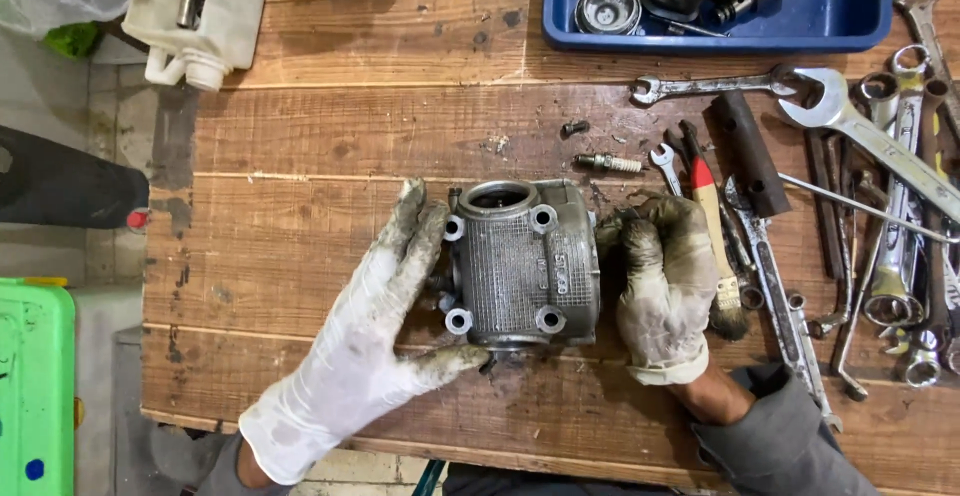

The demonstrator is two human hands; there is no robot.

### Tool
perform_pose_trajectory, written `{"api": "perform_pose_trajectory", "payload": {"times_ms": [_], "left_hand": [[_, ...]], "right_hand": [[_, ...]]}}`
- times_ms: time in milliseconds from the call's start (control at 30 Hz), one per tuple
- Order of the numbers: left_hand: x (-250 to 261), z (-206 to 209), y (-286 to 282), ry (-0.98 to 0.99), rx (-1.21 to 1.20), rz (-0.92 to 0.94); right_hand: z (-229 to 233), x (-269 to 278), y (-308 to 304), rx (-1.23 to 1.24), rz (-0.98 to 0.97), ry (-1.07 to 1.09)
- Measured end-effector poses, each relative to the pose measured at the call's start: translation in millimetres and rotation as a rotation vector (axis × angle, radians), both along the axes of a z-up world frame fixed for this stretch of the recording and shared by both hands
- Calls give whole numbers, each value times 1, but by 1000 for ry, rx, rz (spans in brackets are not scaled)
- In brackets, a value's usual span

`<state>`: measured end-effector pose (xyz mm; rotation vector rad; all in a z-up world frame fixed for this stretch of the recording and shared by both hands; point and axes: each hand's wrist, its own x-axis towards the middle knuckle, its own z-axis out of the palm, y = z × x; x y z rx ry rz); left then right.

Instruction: The person scrubs a metal engine cylinder head with a wire brush, focusing on the top surface and bolt holes. They rotate the part to access different areas and continue scrubbing until the end of the clip.

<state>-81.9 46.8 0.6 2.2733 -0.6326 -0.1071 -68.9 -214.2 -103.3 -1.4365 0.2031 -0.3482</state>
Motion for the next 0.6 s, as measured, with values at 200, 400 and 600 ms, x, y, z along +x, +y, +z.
{"api": "perform_pose_trajectory", "payload": {"times_ms": [200, 400, 600], "left_hand": [[12, -3, 12, -87, 6, -54], [23, -9, 10, -181, -15, -136], [31, -10, 11, -22, -53, -127]], "right_hand": [[10, 5, 3, 11, 36, -9], [-1, 4, -1, -81, 31, -18], [7, 6, -1, -124, 62, 0]]}}
